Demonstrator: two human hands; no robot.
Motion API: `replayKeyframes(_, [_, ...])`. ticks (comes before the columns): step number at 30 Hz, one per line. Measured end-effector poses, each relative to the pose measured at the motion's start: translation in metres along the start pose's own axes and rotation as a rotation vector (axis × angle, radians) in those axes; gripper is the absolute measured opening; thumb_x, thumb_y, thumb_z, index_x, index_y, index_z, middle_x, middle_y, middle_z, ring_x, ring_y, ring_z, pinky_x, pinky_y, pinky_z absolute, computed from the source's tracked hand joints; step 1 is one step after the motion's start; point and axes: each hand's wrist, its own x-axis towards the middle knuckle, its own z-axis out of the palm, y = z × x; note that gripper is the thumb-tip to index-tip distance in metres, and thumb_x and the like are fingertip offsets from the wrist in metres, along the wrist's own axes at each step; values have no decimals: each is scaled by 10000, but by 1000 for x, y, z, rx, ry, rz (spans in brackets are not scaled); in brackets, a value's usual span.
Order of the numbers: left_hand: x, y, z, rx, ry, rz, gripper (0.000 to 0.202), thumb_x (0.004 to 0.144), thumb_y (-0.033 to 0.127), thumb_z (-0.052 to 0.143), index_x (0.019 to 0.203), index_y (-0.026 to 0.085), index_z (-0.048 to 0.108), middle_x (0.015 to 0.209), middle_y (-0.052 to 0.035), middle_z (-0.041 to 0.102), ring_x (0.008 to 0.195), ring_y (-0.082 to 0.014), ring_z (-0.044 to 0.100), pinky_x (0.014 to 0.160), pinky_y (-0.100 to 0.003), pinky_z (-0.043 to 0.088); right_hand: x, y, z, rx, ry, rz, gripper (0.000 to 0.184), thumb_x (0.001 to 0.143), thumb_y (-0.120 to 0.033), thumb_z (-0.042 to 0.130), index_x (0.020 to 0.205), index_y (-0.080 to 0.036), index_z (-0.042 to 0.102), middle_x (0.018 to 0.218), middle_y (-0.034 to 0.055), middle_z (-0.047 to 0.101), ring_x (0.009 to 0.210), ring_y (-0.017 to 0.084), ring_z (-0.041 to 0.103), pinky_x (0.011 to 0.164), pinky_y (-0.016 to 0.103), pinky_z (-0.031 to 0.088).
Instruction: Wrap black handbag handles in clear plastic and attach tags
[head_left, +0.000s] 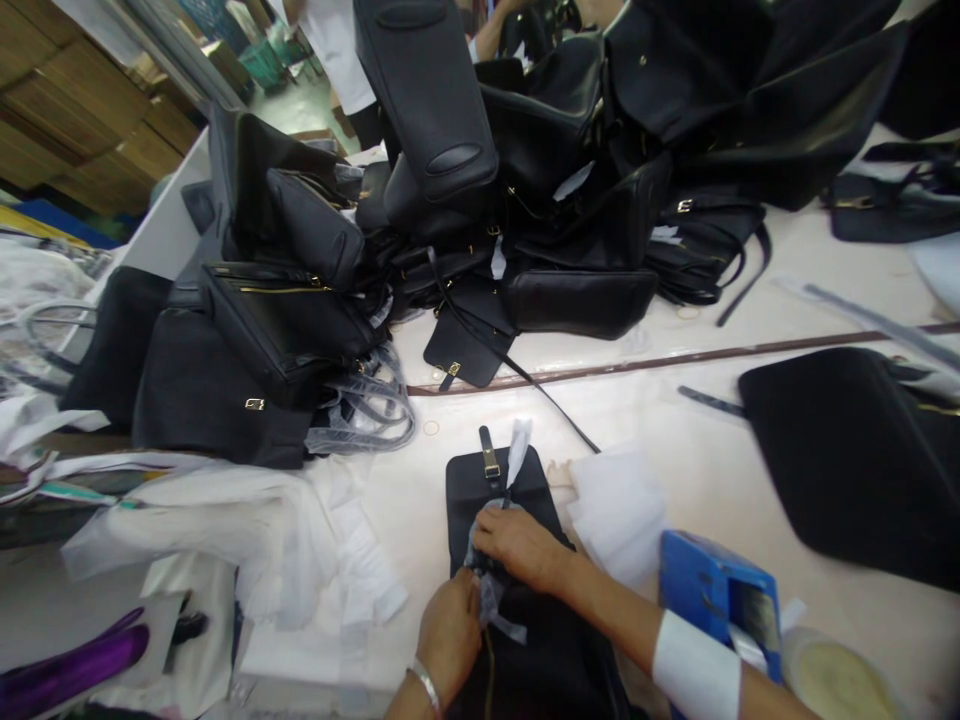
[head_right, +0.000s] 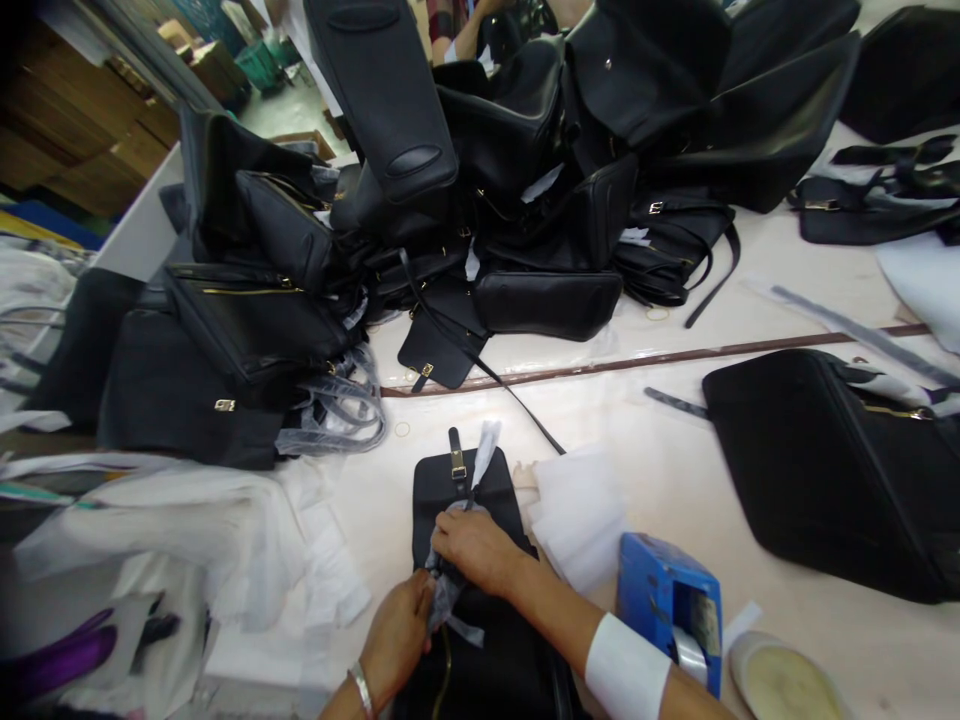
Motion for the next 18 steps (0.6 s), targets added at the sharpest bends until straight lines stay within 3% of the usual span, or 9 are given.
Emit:
replayKeyframes(7, [15,2,7,73,-18,-18,305,899,167,331,902,140,635,821,-117,733,701,-194,652,581,-273,356,-1,-10,5,23,-25,-78,153,917,-173,483,892,-167,633,910,46,632,866,193,539,690,302,374])
replayKeyframes(10, [18,3,9,94,-13,-21,304,916,201,335,912,142,633,862,-128,737,769,-206,666,612,-275,373,-7,-8,-1,26,-20,-34,152,917,-166,473,899,-163,624,920,50,634,847,190,540,703,306,377])
replayKeyframes(15, [16,4,5,111,-11,-13,322,945,237,307,939,171,622,906,-99,739,831,-191,675,668,-256,400,-35,-2,-17,7,18,164,114,875,-240,568,957,-169,603,961,75,628,926,240,521,779,359,370])
replayKeyframes(18, [17,8,2,141,-13,-20,334,949,237,300,924,154,622,893,-117,737,845,-209,680,684,-266,412,-48,-1,-13,-23,-6,164,66,878,-201,553,904,-175,608,908,69,634,911,242,525,757,358,369])
